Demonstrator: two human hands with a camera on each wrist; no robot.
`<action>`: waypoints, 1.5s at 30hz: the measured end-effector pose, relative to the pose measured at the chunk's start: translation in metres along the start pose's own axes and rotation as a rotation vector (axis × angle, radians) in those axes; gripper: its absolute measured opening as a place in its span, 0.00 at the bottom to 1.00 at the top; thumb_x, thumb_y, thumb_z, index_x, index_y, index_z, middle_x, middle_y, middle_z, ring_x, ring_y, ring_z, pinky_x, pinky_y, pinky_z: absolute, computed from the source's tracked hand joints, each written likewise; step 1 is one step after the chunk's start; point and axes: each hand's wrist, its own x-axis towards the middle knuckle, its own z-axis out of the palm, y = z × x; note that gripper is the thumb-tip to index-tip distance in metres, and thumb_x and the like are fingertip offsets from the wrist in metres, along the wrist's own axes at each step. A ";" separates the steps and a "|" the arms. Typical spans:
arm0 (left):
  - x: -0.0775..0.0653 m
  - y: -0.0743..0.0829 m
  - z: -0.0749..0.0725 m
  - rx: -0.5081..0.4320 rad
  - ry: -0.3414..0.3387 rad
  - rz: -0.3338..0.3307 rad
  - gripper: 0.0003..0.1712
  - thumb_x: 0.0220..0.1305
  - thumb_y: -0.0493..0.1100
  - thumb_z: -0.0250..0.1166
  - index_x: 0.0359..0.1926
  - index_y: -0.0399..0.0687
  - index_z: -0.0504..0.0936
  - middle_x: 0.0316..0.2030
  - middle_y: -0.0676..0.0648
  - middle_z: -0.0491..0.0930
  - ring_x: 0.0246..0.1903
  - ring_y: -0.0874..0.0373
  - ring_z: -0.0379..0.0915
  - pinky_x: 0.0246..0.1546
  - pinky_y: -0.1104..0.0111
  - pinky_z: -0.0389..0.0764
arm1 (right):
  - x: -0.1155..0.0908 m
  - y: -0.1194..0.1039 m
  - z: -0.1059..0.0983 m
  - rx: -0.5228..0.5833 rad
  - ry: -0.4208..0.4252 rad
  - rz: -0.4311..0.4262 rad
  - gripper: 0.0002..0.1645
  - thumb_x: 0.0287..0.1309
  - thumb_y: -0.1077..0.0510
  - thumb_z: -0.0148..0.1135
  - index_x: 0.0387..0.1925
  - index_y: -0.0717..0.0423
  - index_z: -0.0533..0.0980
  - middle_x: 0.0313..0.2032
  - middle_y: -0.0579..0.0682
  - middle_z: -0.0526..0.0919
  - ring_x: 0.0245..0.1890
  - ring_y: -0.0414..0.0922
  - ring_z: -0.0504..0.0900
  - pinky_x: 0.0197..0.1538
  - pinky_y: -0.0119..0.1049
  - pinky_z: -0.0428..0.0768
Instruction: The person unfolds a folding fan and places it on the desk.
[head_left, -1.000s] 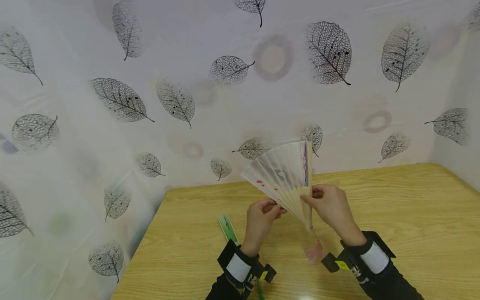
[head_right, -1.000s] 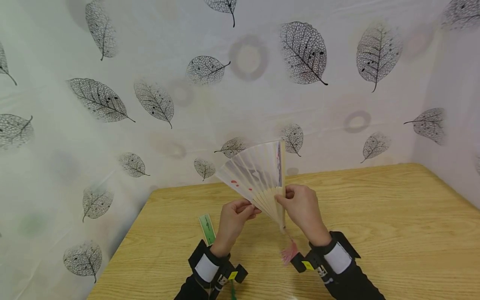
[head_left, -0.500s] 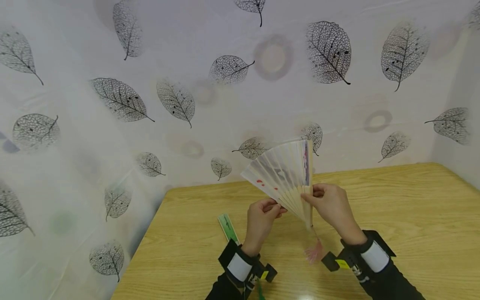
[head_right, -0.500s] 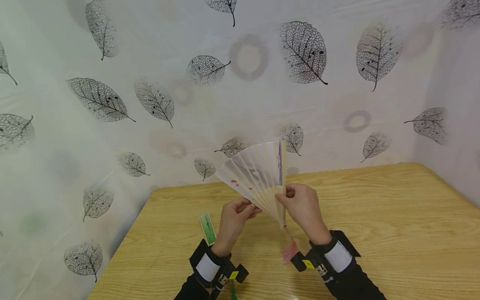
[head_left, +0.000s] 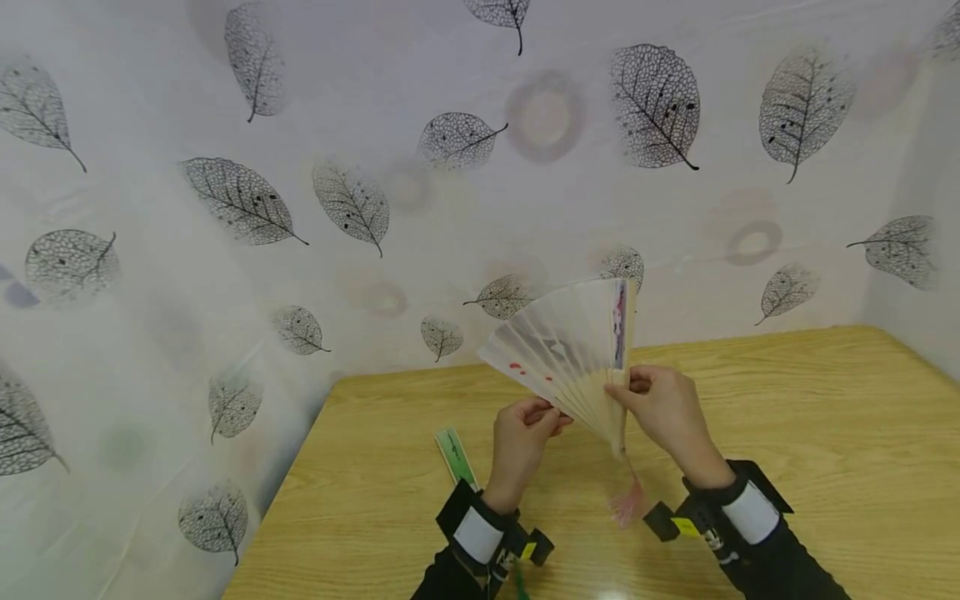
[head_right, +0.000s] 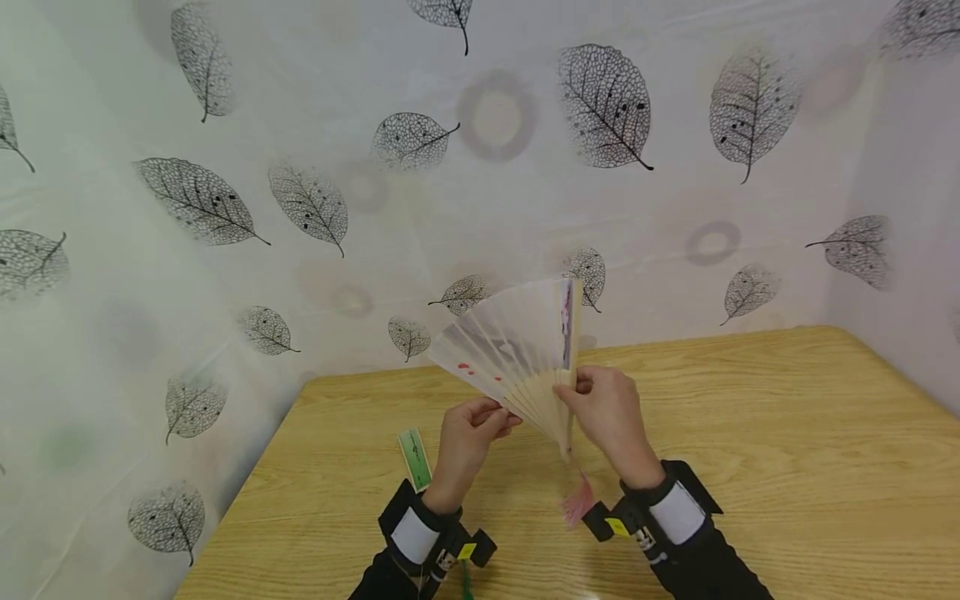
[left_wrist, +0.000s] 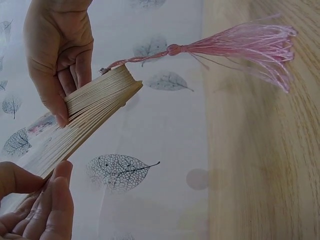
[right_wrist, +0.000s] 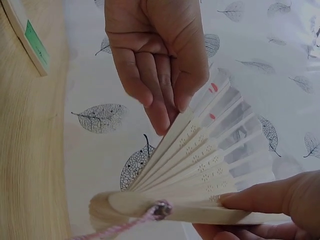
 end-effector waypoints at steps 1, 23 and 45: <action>0.000 0.000 0.000 -0.003 0.000 -0.003 0.09 0.60 0.33 0.59 0.39 0.31 0.81 0.33 0.34 0.83 0.35 0.50 0.83 0.33 0.74 0.82 | 0.000 0.000 0.000 -0.003 0.001 0.002 0.17 0.53 0.55 0.63 0.35 0.68 0.80 0.32 0.62 0.85 0.33 0.54 0.84 0.28 0.36 0.79; 0.001 0.000 0.000 -0.012 0.024 -0.020 0.09 0.60 0.33 0.58 0.39 0.32 0.81 0.34 0.35 0.84 0.35 0.49 0.82 0.34 0.72 0.82 | 0.002 0.001 -0.001 0.004 0.006 0.026 0.17 0.53 0.55 0.63 0.36 0.68 0.80 0.31 0.62 0.85 0.34 0.54 0.84 0.28 0.35 0.79; 0.004 0.001 0.000 -0.049 0.062 -0.031 0.09 0.59 0.32 0.59 0.39 0.30 0.80 0.34 0.33 0.83 0.34 0.48 0.82 0.33 0.70 0.83 | 0.003 -0.001 -0.003 0.034 -0.015 0.087 0.21 0.54 0.52 0.63 0.38 0.68 0.79 0.33 0.62 0.85 0.33 0.51 0.84 0.26 0.30 0.75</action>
